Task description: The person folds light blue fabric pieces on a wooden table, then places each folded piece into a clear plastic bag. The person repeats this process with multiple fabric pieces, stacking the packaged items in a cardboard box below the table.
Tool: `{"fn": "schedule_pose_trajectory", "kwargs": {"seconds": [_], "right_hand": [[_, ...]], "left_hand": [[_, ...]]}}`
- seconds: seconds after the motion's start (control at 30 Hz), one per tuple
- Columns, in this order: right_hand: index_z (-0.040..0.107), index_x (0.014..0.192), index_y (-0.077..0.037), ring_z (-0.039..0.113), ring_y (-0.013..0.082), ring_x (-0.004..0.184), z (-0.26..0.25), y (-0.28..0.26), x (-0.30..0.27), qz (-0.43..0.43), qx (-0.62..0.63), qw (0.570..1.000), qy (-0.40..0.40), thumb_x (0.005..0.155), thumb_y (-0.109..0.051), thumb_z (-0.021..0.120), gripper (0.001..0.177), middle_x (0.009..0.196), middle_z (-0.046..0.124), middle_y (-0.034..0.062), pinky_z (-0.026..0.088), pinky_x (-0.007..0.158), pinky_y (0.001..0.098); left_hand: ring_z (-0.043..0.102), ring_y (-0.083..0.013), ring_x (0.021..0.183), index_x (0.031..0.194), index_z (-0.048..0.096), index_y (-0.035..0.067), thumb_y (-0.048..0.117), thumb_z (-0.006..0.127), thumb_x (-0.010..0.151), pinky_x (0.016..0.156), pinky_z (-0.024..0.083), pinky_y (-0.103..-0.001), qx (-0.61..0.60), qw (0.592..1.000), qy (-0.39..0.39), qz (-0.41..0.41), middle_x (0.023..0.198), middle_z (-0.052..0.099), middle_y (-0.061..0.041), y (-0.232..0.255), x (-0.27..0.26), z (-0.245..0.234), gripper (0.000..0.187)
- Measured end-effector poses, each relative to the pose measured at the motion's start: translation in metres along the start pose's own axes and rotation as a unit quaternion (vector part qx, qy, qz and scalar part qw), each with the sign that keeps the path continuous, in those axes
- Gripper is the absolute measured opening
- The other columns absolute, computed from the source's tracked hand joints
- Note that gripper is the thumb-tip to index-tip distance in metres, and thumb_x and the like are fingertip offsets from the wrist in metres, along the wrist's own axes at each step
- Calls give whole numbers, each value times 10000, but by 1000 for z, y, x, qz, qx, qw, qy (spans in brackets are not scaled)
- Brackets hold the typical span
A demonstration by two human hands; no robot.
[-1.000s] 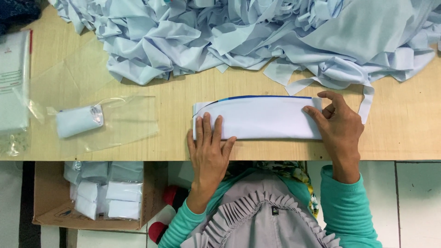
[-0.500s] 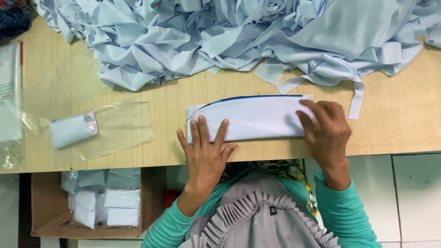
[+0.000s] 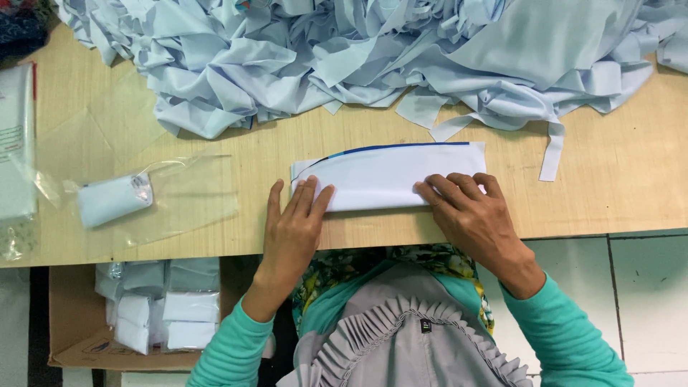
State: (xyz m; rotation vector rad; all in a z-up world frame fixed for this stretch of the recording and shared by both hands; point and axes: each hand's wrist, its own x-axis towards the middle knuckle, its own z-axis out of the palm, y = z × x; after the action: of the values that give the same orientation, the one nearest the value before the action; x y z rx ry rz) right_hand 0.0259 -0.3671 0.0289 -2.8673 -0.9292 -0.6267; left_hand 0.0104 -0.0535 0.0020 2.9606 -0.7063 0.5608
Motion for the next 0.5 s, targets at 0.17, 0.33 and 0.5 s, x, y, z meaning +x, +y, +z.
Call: {"fn": "schedule_pose_trajectory", "kwargs": {"seconds": [0.17, 0.33, 0.5], "right_hand": [[762, 1131, -199, 708, 200, 1074, -7, 20, -5, 56, 135, 989, -9, 914, -175, 733, 220, 1106, 772, 12, 520, 938, 415], [760, 1112, -58, 772, 312, 897, -53, 39, 2, 213, 461, 860, -45, 963, -92, 648, 190, 948, 796, 159, 577, 846, 469], [766, 1108, -26, 676, 176, 1043, -59, 54, 26, 331, 540, 762, -137, 892, -165, 717, 262, 1156, 762, 81, 515, 754, 259]], "left_hand": [[737, -217, 1085, 1215, 748, 180, 61, 694, 928, 1145, 388, -525, -157, 987, 24, -39, 1173, 764, -80, -21, 8, -23, 315], [774, -210, 911, 1117, 797, 155, 77, 734, 950, 1034, 485, -418, -429, 887, 38, -166, 1007, 813, -27, -34, 15, -65, 195], [617, -100, 915, 1145, 749, 23, 169, 696, 955, 725, 504, -221, -613, 704, -90, -347, 1054, 729, -38, -47, 28, -67, 246]]}}
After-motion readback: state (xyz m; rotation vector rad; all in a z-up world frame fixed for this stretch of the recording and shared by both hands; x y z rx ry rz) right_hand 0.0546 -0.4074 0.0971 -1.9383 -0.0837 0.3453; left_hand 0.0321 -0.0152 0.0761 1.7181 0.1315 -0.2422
